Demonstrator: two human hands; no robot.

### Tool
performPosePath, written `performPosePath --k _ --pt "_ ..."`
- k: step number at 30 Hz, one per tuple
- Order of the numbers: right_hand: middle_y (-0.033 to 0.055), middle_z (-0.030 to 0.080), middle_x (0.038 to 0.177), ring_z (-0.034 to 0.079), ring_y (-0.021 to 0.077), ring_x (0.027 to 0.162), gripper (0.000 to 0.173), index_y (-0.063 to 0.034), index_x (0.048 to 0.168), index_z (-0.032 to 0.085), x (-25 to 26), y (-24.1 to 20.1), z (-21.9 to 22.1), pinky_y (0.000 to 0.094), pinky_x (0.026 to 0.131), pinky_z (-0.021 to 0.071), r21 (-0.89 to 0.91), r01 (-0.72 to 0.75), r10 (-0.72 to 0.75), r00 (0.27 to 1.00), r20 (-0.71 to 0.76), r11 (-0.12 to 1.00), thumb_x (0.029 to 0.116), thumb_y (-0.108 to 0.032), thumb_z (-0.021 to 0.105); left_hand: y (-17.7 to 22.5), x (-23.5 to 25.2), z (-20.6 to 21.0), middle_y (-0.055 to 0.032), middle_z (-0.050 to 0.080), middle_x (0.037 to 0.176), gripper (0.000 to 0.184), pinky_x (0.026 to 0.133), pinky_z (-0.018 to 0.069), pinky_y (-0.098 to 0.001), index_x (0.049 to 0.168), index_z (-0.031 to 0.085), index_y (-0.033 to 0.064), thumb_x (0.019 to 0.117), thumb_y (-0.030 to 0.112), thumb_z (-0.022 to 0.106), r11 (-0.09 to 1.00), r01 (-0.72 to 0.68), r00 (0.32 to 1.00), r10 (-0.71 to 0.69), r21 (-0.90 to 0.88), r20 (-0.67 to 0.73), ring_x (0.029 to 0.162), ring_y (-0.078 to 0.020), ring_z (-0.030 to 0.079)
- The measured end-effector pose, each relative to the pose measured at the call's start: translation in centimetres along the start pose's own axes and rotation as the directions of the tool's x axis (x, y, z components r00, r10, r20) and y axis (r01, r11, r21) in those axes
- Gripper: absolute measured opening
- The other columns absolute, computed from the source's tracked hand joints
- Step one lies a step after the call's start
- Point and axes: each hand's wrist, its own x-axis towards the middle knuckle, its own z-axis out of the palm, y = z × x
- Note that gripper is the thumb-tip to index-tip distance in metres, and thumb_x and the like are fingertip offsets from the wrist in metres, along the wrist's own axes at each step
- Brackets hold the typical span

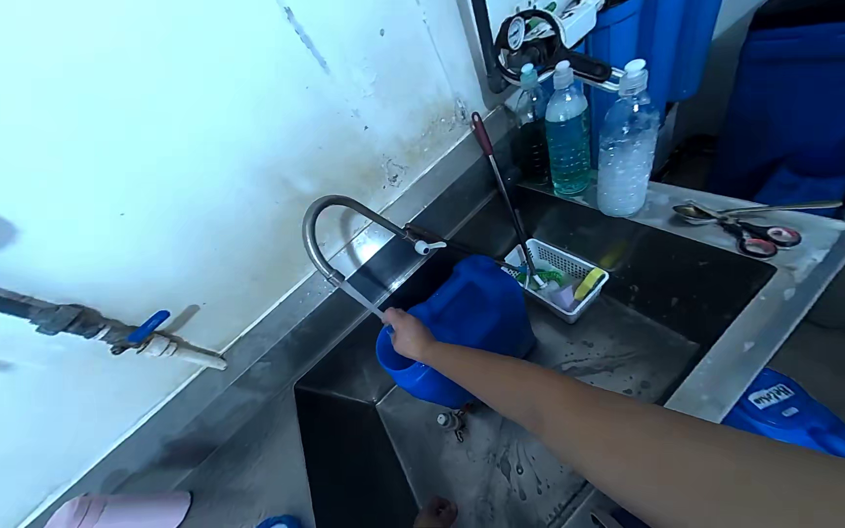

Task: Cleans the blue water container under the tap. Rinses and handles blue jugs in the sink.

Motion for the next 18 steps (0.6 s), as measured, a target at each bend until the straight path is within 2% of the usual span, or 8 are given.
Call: performPosePath --k 2,4,8,12,15,18 --pt "0.0219 0.047 0.152 0.05 0.0316 0.139 0.053 -0.0002 0.147 0.046 -0.1 -0.3 -0.1 0.0431 0.115 0.0422 0.002 -0.022 0.022 0.999 -0.028 1.0 0.096 0.01 0.049 -0.3 0.3 -0.1 -0.0308 0.057 0.136 0.04 0.103 0.0459 -0.0502 0.139 0.051 -0.0086 0.1096 0.019 0.048 1.0 0.01 1.0 -0.01 -0.017 -0.001 0.12 -0.0387 0.06" --pt "0.022 0.047 0.152 0.051 0.0316 0.139 0.05 0.0004 0.147 0.046 0.1 -0.3 -0.1 0.0419 0.114 0.0423 0.007 -0.018 0.018 0.999 -0.037 1.0 0.0975 0.01 0.046 -0.6 0.6 -0.2 -0.0294 0.058 0.135 0.04 0.102 0.0464 -0.0494 0.138 0.052 -0.0075 0.1097 0.02 0.048 1.0 0.007 1.0 -0.007 -0.023 -0.005 0.118 -0.0373 0.06" --pt "0.0229 0.057 0.142 0.056 0.0335 0.132 0.035 0.0028 0.136 0.056 0.5 0.1 0.0 0.0454 0.112 0.0433 -0.025 0.002 -0.001 0.999 0.038 1.0 0.104 0.003 0.043 -0.9 1.3 -0.3 -0.0294 0.058 0.134 0.041 0.102 0.0463 -0.0507 0.138 0.053 -0.0066 0.1095 0.022 0.049 0.999 -0.017 1.0 0.017 -0.034 -0.016 0.119 -0.0383 0.06" --pt "0.0208 0.059 0.14 0.058 0.0342 0.131 0.036 -0.0029 0.14 0.053 0.2 -0.5 0.1 0.0525 0.107 0.0462 -0.128 -0.072 0.086 0.99 0.108 0.989 0.1053 -0.007 0.044 -0.6 0.9 -0.4 -0.0287 0.059 0.133 0.041 0.102 0.0461 -0.05 0.138 0.053 -0.0057 0.1092 0.023 0.05 0.999 -0.023 1.0 0.022 -0.029 -0.021 0.118 -0.0372 0.06" --pt "0.0209 0.054 0.146 0.055 0.0335 0.134 0.04 -0.001 0.142 0.053 -0.2 -0.5 -0.1 0.0493 0.111 0.0445 -0.134 -0.05 0.059 0.996 0.064 0.99 0.1024 -0.001 0.045 -0.4 0.9 -0.4 -0.0295 0.059 0.132 0.04 0.101 0.0459 -0.0511 0.136 0.054 -0.0062 0.1083 0.023 0.052 0.999 -0.049 0.998 0.048 -0.013 -0.033 0.114 -0.0378 0.061" --pt "0.0225 0.05 0.148 0.052 0.0334 0.136 0.041 0.0025 0.138 0.053 -0.2 -0.2 -0.1 0.0457 0.111 0.0443 -0.126 -0.024 0.028 0.999 0.025 0.992 0.0976 0.007 0.046 -0.5 1.0 -0.5 -0.0292 0.058 0.133 0.042 0.101 0.0451 -0.0512 0.138 0.053 -0.0053 0.1084 0.024 0.052 0.999 -0.047 0.999 0.047 -0.008 -0.022 0.114 -0.0375 0.06"
